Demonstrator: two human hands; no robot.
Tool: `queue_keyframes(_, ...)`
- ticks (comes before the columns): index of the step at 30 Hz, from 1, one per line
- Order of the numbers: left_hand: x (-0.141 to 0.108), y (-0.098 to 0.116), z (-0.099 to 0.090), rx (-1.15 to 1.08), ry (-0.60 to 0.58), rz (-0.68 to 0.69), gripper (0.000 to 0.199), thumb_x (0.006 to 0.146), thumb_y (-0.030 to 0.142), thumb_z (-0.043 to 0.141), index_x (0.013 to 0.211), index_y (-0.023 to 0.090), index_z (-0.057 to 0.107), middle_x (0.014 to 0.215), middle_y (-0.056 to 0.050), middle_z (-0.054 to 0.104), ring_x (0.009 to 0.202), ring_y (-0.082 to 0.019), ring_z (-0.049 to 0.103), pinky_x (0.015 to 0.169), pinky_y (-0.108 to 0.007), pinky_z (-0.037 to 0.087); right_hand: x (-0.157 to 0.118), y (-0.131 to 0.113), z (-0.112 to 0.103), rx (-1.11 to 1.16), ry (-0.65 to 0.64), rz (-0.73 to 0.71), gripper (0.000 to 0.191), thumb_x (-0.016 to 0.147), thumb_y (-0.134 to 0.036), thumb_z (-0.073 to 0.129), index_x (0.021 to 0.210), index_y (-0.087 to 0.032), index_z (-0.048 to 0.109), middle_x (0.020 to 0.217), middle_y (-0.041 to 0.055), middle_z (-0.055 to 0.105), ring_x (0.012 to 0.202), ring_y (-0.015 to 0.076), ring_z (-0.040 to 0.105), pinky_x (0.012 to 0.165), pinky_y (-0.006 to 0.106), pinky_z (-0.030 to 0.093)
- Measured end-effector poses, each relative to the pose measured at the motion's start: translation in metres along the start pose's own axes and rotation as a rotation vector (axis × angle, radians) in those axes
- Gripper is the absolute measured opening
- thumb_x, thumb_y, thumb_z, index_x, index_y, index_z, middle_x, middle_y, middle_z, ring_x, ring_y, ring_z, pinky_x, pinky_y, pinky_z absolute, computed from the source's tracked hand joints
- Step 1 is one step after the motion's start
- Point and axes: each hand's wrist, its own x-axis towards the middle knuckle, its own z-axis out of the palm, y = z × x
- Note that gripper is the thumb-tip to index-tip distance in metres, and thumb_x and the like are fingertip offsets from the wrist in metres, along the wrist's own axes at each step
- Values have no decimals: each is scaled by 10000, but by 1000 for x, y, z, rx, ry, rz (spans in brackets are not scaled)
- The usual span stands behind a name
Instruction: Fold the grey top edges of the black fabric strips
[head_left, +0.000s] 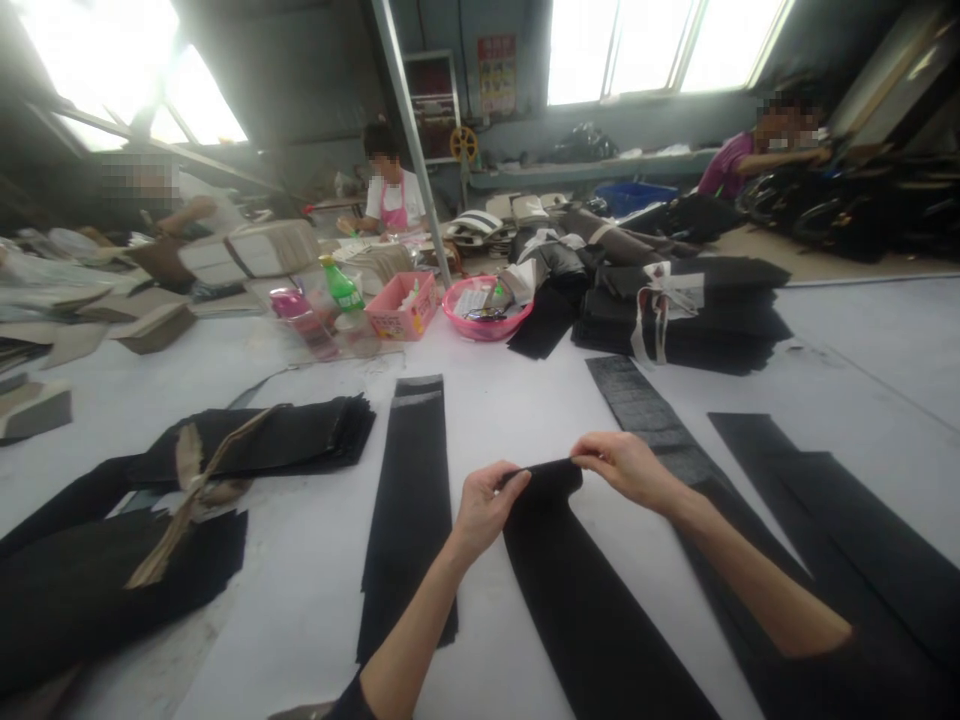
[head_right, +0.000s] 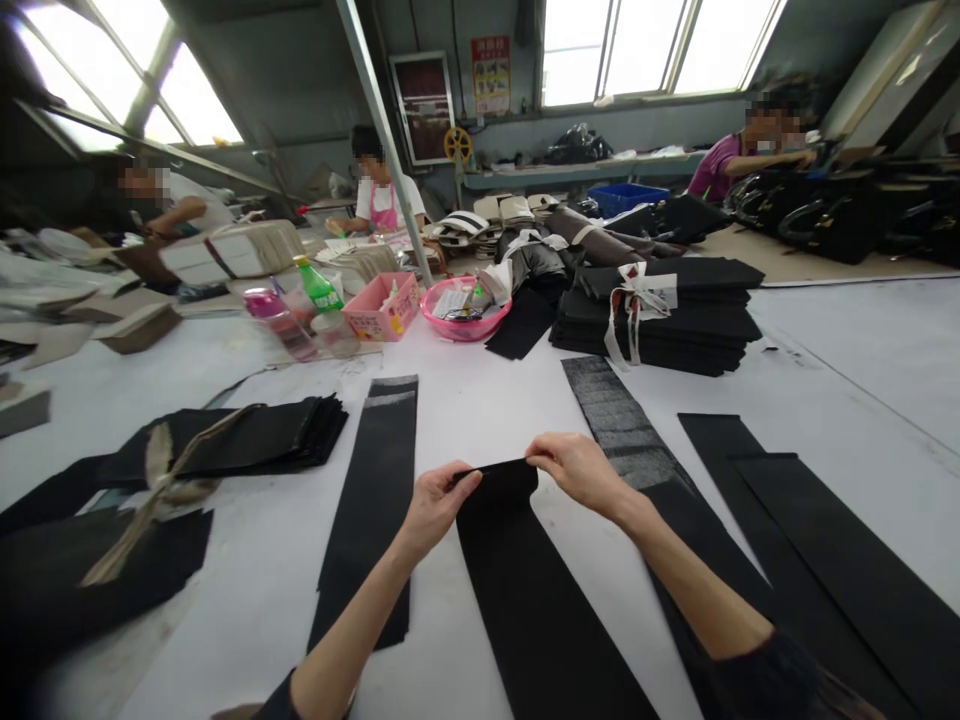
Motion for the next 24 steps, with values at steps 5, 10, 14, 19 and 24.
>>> queue_keyframes(5,-6,5,0,19,-18,10,285,860,392,576,690,168,626,615,16,503,597,-111,428,571,-231,342,-3,4,-3,31,-40,4,169,882,-317,537,841,-276,696,807,-25,699,734,156,623,646,248,431)
queue_keyframes(10,-11,-2,-9,-73,30,-45,273,855,408,589,739,167,643,623,16,512,584,-106,432,549,-229,346,-4,29,-12,-31,60,118,173,862,-322,538,831,-265,698,808,0,704,734,183,641,668,289,469)
queue_keyframes(14,-16,-12,-20,-171,144,-124,259,816,418,641,816,162,681,633,13,560,563,-104,464,538,-225,378,-5,48,-21,177,217,271,203,861,-351,511,854,-219,665,831,40,701,741,200,671,695,319,526)
queue_keyframes(19,-18,-14,-11,-243,191,-147,267,810,423,648,868,167,694,716,2,638,651,-120,552,624,-226,446,2,17,-13,360,192,156,283,878,-375,520,1056,-201,655,956,59,704,876,207,671,829,343,518)
queue_keyframes(24,-19,-8,-8,-310,168,-163,225,811,373,661,896,167,697,783,-8,680,722,-129,595,687,-227,476,11,-16,6,372,98,36,263,886,-366,536,1027,-209,691,1015,50,698,928,198,634,811,306,492)
